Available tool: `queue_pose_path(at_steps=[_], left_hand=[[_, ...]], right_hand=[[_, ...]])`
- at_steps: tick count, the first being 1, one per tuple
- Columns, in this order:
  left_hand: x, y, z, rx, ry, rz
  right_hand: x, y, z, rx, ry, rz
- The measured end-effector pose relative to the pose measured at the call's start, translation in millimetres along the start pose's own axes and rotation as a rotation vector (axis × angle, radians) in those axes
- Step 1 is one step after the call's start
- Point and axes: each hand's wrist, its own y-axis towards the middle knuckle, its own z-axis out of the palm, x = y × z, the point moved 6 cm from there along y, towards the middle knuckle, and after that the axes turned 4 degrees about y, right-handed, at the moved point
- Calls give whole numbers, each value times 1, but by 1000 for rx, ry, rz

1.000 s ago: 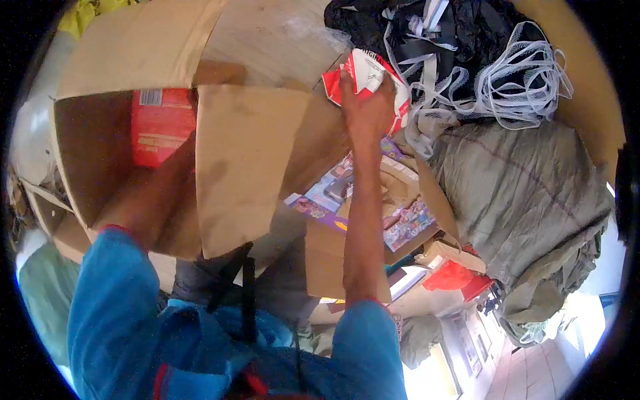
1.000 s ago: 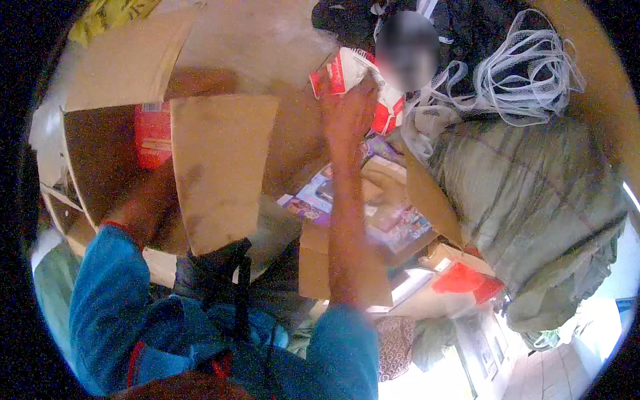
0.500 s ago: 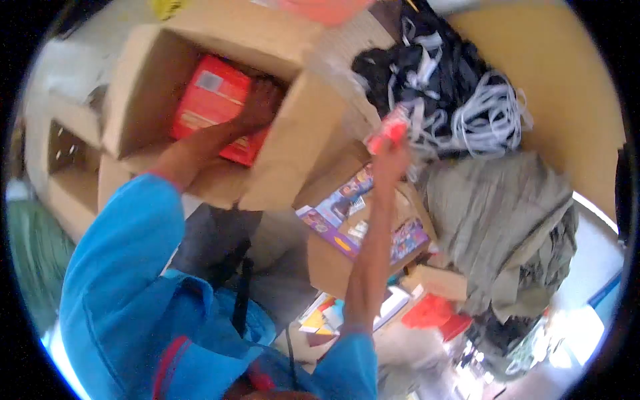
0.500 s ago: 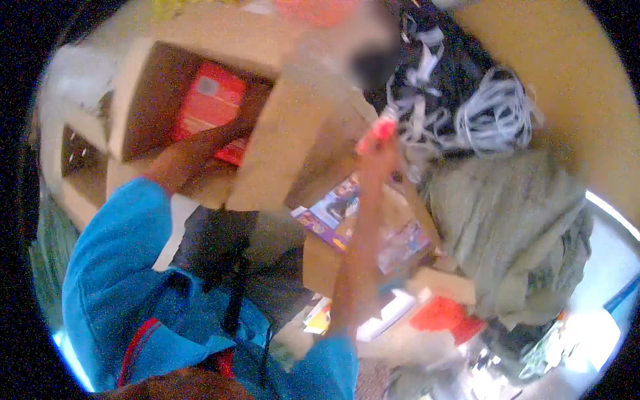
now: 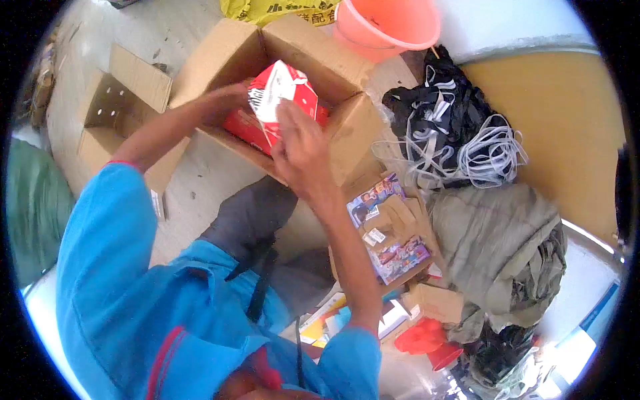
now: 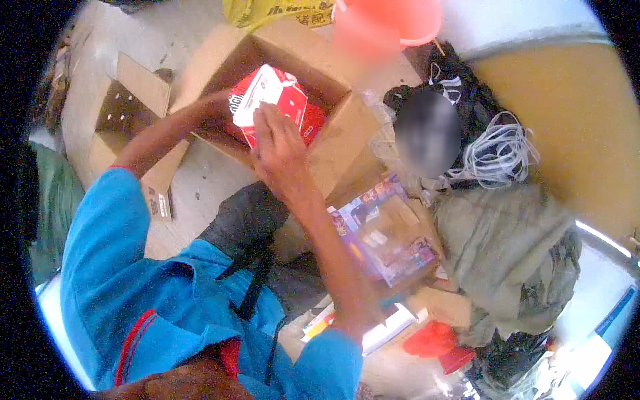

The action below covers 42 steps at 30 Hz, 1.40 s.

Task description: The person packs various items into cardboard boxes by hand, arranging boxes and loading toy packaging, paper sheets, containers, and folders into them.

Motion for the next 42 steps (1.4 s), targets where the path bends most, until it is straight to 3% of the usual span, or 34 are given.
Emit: queue_pose_path(at_steps=[3, 5, 7, 8, 9, 10, 12, 13, 15, 17, 18, 19, 20, 21, 23, 24, 26, 29, 32, 34, 36, 38, 39, 41, 42], left_hand=[[19, -41, -25, -35, -406, -218], [47, -60, -19, -136, -738, -461], [90, -67, -12, -338, -1023, -748], [104, -71, -11, -259, -841, -662], [69, -71, -15, -350, -737, -573], [85, -68, -22, -472, 18, -484], [21, -45, -6, -232, -68, -346], [7, -37, 10, -66, -164, -307], [-1, -4, 28, -1, -13, -205], [33, 33, 65, 338, 378, -139], [55, 42, 81, 353, 377, -128], [85, 47, 105, 484, 589, -105], [126, 49, 127, 550, 697, -89], [167, 51, 148, 617, 803, -66], [215, 50, 180, 393, 655, 293], [204, 47, 176, 375, 527, -46], [176, 52, 174, 453, 513, -67], [165, 50, 174, 391, 457, 18], [150, 39, 166, 292, 877, 79], [114, 47, 162, 400, 714, 96], [101, 51, 170, 459, 643, 109], [110, 49, 170, 471, 652, 104], [114, 50, 167, 485, 664, 97], [124, 45, 158, 508, 687, 77], [124, 44, 148, 512, 701, 60]], right_hand=[[-25, 3, 56, 111, -46, 4], [-31, -8, 92, 170, -289, -122], [-44, -31, 116, 543, -221, 197], [-52, -37, 122, 711, -29, 397], [-54, -49, 124, 864, 192, 603], [-53, -63, 122, 852, 189, 670], [-35, -63, 90, 308, 256, 466], [-24, -71, 71, 313, 246, 492], [-23, -94, -2, -132, 451, 691], [-61, -165, -38, -396, 369, 1098], [-69, -183, -81, -343, 69, 1237], [-103, -246, -91, -649, -29, 1077], [-129, -299, -109, -671, 37, 1239], [-138, -337, -128, -635, -131, 1317], [-155, -413, -166, -546, -454, 1486], [-163, -438, -178, -487, -565, 1551], [-177, -466, -180, -372, -590, 1639], [-199, -482, -167, -277, -449, 1700], [-205, -485, -151, -249, -248, 1712], [-208, -491, -144, -288, -190, 1697], [-226, -543, -126, -342, -348, 1633], [-191, -521, -118, -787, -50, 1367], [-171, -503, -128, -806, -60, 1371], [-149, -487, -124, -902, 364, 1447], [-148, -490, -132, -881, 21, 1480]])
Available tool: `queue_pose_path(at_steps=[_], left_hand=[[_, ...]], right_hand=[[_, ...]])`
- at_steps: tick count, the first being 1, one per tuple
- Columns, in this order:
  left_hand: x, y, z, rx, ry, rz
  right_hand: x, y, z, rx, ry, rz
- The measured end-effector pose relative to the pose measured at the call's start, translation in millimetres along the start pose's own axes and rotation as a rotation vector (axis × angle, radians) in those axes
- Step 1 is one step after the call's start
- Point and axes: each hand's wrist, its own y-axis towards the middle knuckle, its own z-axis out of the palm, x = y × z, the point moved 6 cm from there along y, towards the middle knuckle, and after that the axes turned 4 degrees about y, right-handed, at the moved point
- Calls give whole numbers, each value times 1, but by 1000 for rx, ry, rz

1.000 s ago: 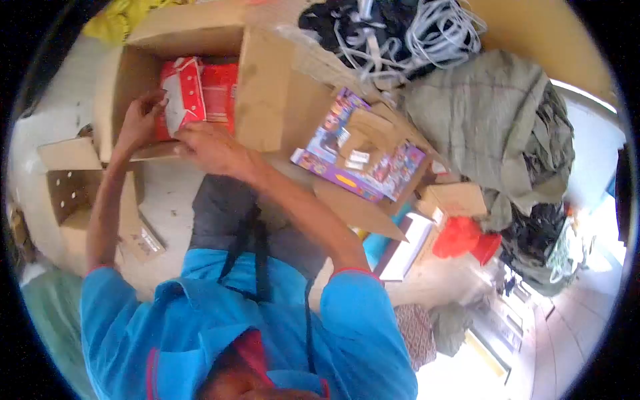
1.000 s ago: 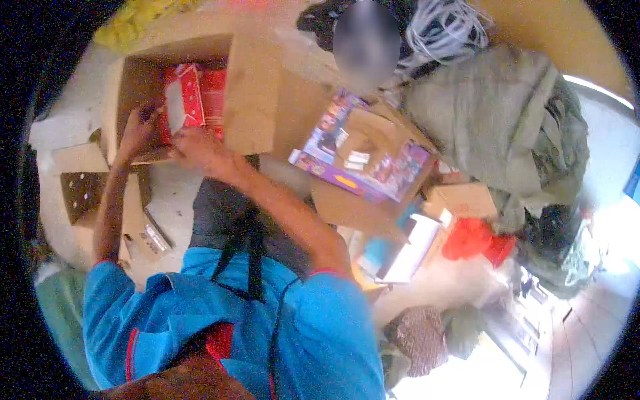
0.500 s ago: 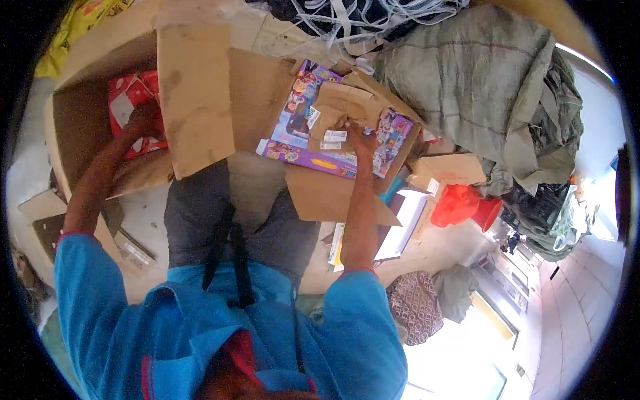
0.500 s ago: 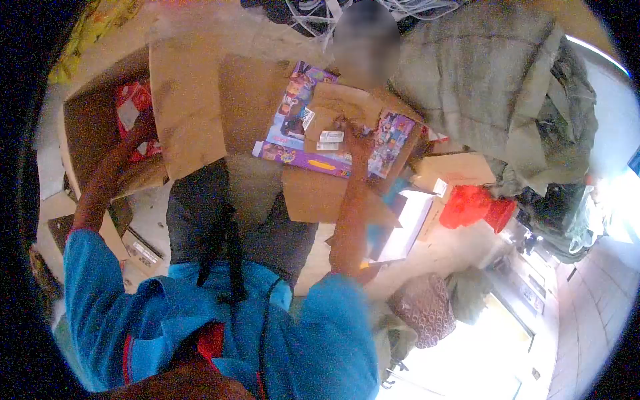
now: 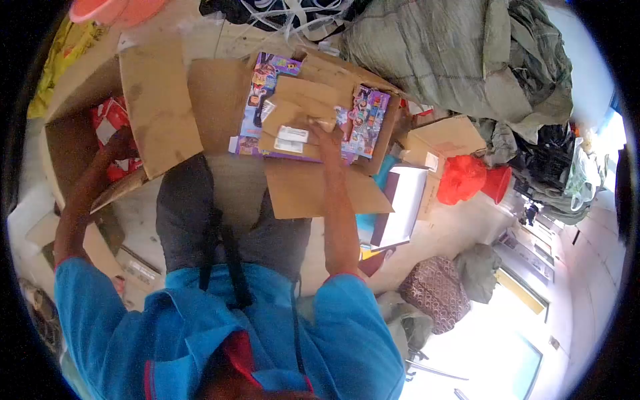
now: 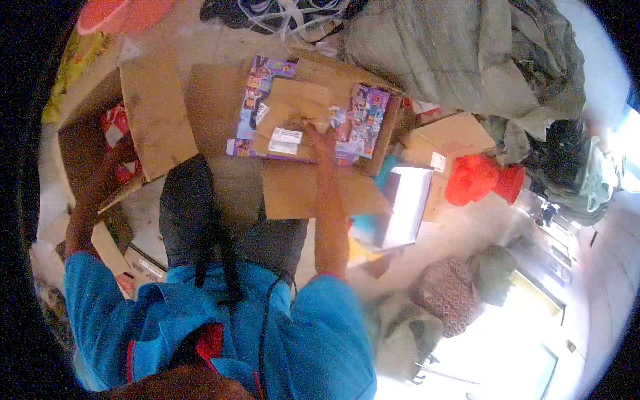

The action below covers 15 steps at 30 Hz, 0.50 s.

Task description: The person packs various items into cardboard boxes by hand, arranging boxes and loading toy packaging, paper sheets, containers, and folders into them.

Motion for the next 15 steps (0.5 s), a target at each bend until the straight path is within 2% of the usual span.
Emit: queue_pose_path(at_steps=[1, 2, 3, 4, 5, 7, 8, 9, 11, 13, 14, 15], left_hand=[[8, -7, -6, 15, 12, -17], [15, -15, -12, 26, 26, -37], [22, -22, -22, 21, 36, -62], [27, -27, -34, 8, 33, -85], [24, -34, -56, 1, 45, -86], [31, -49, -93, -329, -640, -267], [-26, -68, -140, -541, -768, -274], [-68, -79, -165, -547, -761, -271], [-123, -110, -204, -866, -715, -282], [-167, -109, -197, -830, -795, -167], [-204, -102, -189, -728, -917, -86], [-241, -95, -172, -617, -1038, -11]], right_hand=[[-4, -1, -3, 3, 20, -1], [-9, -8, -14, 19, 214, -14], [20, -23, -25, 31, 405, -29], [42, -34, -31, 40, 445, -8], [30, -28, -36, 38, 458, -13], [1, -21, -43, 41, 452, 27], [-2, -21, -46, 42, 452, 38], [20, -32, -52, 3, 471, -1], [25, -40, -55, -29, 494, -34], [5, -31, -55, 9, 354, 65], [16, -36, -59, 8, 365, 57], [34, -54, -70, -24, 151, 40]])
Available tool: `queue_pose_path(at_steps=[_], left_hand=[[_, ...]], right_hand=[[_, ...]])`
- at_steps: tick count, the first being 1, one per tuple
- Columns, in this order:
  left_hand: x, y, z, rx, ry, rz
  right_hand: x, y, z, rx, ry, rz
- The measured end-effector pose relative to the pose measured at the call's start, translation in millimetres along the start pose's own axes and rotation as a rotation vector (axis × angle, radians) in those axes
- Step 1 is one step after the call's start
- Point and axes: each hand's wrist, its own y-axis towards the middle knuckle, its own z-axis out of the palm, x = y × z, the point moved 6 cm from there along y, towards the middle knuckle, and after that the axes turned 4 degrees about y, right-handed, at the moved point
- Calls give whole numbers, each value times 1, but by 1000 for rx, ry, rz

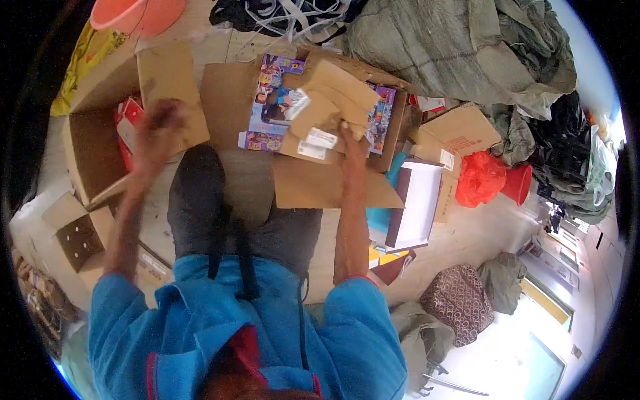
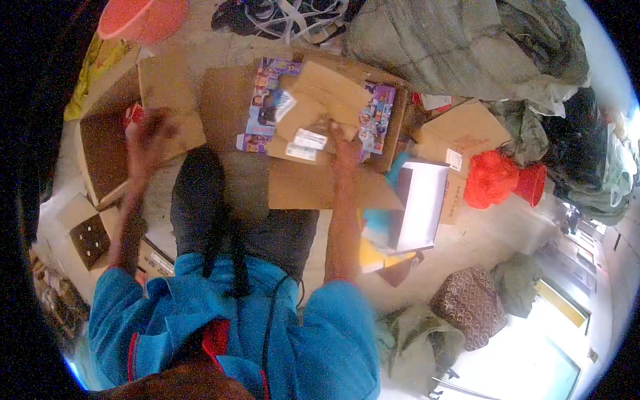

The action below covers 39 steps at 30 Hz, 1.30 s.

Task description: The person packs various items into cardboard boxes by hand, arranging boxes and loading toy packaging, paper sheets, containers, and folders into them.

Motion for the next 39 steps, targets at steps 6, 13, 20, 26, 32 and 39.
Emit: queue_pose_path(at_steps=[6, 13, 20, 26, 32, 39], left_hand=[[77, 2, 180, 27, 598, 226], [166, 30, 216, 121, 146, -167], [179, 42, 205, 211, 375, -317], [107, 12, 215, 207, 293, -10], [12, -33, 223, 38, 601, 219], [-29, -72, 244, -129, 331, 419]], right_hand=[[-3, -61, -79, -117, -473, -494], [-111, -58, -143, -433, 351, 162], [-145, -33, -155, -444, 390, -8], [-114, -47, -140, -463, 921, 275], [-99, -54, -132, -321, 855, 128], [-96, -49, -131, -243, 468, -84]])
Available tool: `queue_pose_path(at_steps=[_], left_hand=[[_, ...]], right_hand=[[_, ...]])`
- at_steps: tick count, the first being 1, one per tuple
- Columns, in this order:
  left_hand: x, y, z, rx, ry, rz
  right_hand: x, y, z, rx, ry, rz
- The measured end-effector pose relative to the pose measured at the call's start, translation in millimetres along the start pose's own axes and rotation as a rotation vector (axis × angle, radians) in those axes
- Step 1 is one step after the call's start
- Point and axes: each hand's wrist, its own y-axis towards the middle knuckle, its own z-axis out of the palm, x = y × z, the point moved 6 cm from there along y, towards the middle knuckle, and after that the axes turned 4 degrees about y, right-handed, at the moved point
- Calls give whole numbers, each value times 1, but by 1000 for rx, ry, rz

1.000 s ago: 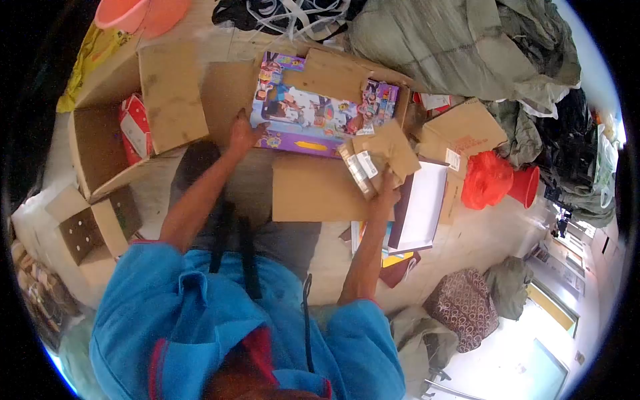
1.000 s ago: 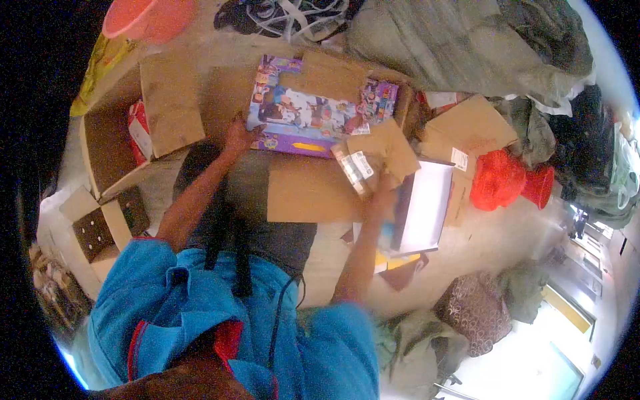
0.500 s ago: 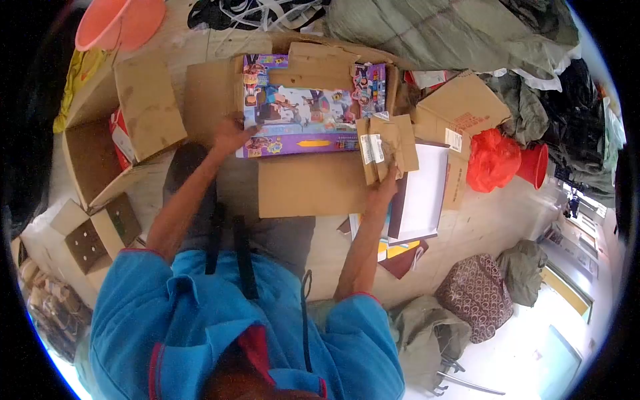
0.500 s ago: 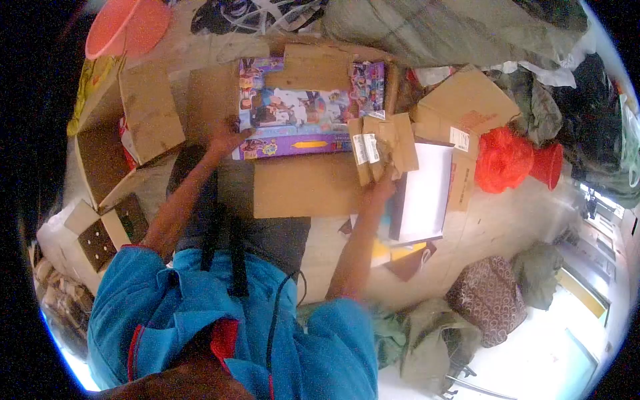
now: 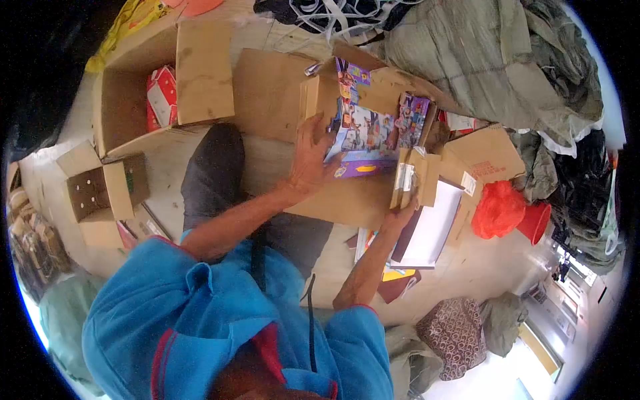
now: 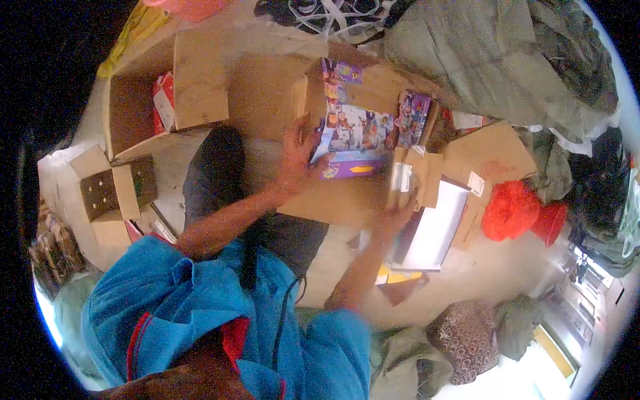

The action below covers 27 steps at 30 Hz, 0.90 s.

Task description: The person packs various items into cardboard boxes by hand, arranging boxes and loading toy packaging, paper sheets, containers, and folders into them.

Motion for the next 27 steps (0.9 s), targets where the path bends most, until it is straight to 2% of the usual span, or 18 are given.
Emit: queue_pose_path(at_steps=[2, 3, 7, 9, 10, 11, 13, 14, 15, 17, 18, 20, 21, 22, 24, 25, 26, 27], left_hand=[[0, 2, -1, 2, -7, -30], [2, -1, -1, 12, -14, -68], [28, 1, 17, -55, -12, -206], [69, -5, 45, -47, -221, -384], [70, -5, 45, -40, -240, -379], [78, -6, 50, -7, -534, -478], [86, -3, 43, -26, -555, -530], [88, 1, 28, -83, -287, -472], [98, -2, 19, 33, -382, -623], [83, 6, -35, 273, -738, -1009], [88, 13, -67, 152, -587, -669], [53, 18, -146, 152, -254, -600], [39, 12, -187, 92, -141, -629], [39, 5, -218, 30, -106, -610], [52, -11, -286, -123, -91, -600], [62, -22, -319, -191, -82, -611], [73, -31, -352, -254, -72, -620], [84, -43, -383, -310, -71, -629]], right_hand=[[27, -14, 26, -73, 348, 240], [28, -15, 27, -66, 339, 241], [26, -14, 25, 38, 304, 147], [18, -15, 13, 44, 272, 103], [10, -12, 5, 63, 280, 87], [1, -6, -2, 57, 277, 79], [-20, 8, -18, 46, 270, 63], [-28, 8, -27, 3, 146, 2], [-30, 10, -30, -12, 143, 8], [-34, 14, -37, -42, 138, 19], [-43, 23, -54, -5, -133, -165], [-48, 26, -58, -40, -214, -329], [-50, 26, -59, -64, -256, -410], [-59, 28, -62, -71, -303, -250], [-25, 7, -22, -391, 139, 447], [-25, -3, -21, -399, 145, 450], [8, 0, -7, -116, -515, -94], [22, -12, 22, -22, -322, -37]])
